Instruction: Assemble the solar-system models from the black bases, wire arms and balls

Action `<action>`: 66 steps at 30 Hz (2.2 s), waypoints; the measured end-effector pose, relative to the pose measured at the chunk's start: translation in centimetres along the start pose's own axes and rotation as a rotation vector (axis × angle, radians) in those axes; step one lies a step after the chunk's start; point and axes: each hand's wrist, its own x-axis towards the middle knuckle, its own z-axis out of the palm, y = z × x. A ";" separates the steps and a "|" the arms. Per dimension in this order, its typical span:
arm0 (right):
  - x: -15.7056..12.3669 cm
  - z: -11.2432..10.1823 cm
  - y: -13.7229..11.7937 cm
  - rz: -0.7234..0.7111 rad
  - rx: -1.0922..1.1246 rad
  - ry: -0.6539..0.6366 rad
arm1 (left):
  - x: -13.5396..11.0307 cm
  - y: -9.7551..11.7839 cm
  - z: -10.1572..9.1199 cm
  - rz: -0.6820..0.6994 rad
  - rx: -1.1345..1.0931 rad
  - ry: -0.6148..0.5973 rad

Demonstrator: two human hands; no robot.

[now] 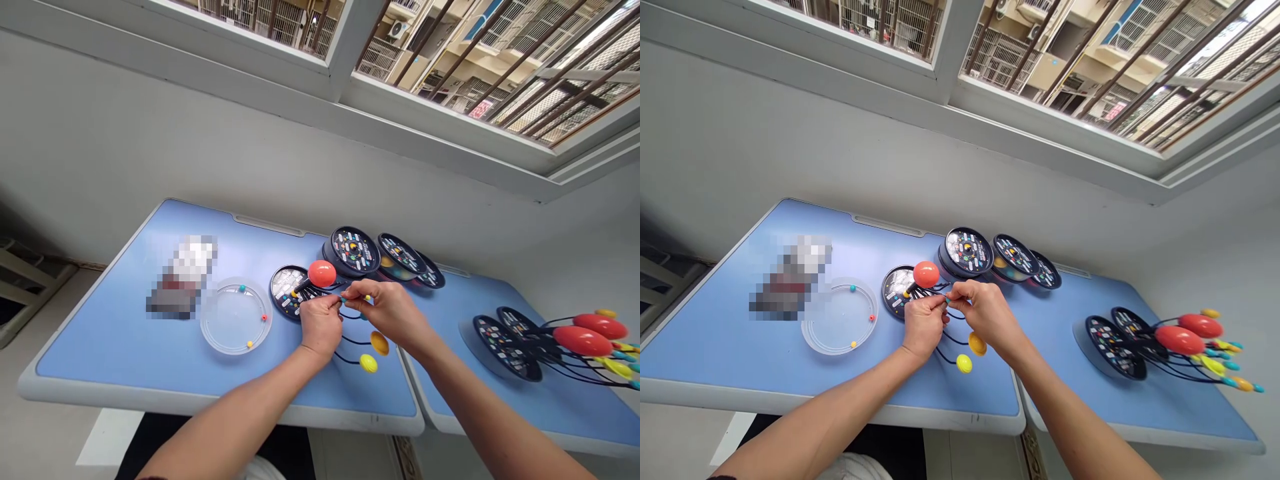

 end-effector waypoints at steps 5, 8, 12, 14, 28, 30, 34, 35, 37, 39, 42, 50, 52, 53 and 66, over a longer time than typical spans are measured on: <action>0.0 0.1 -0.2 -0.046 -0.057 0.020 | 0.0 0.0 -0.2 -0.001 0.020 0.004; 0.0 0.2 -0.3 -0.034 -0.013 0.036 | 0.0 0.2 -0.3 -0.001 0.025 0.010; -0.1 0.2 -0.3 0.017 0.078 0.073 | 0.0 0.7 -0.3 0.003 0.018 0.029; -0.2 0.1 -0.3 0.051 0.110 0.082 | 0.0 0.8 -0.3 -0.010 -0.002 0.038; -2.2 -1.4 -0.5 0.083 0.130 0.294 | -5.3 2.3 -4.3 -0.135 0.098 -0.043; -2.7 -1.7 -0.4 0.085 0.124 0.321 | -7.1 2.1 -6.0 -0.099 0.150 -0.107; -2.4 -2.2 -0.4 0.100 0.093 0.304 | -10.3 1.0 -9.5 -0.017 0.219 -0.165; -2.1 -2.3 -0.6 0.098 0.087 0.297 | -10.9 0.6 -10.3 0.016 0.225 -0.171; -1.8 -2.2 -1.3 0.074 0.086 0.294 | -11.9 -0.2 -11.7 0.095 0.243 -0.164; -1.9 -1.9 -2.4 0.025 0.087 0.311 | -12.7 -0.8 -13.0 0.172 0.267 -0.153; -2.8 -0.6 -4.4 -0.076 0.112 0.261 | -13.4 -1.2 -14.8 0.281 0.299 -0.114; -2.3 3.6 -8.8 -0.379 -0.050 -0.054 | -13.2 0.1 -18.4 0.634 0.502 0.084; -1.5 4.0 -9.4 -0.392 -0.142 -0.091 | -12.4 0.8 -19.3 0.666 0.613 0.141; -1.1 4.2 -9.6 -0.394 -0.182 -0.111 | -11.9 1.1 -19.7 0.672 0.668 0.156; 3.0 7.0 -14.2 -0.364 -0.627 -0.535 | -8.6 0.6 -20.4 0.671 0.809 0.090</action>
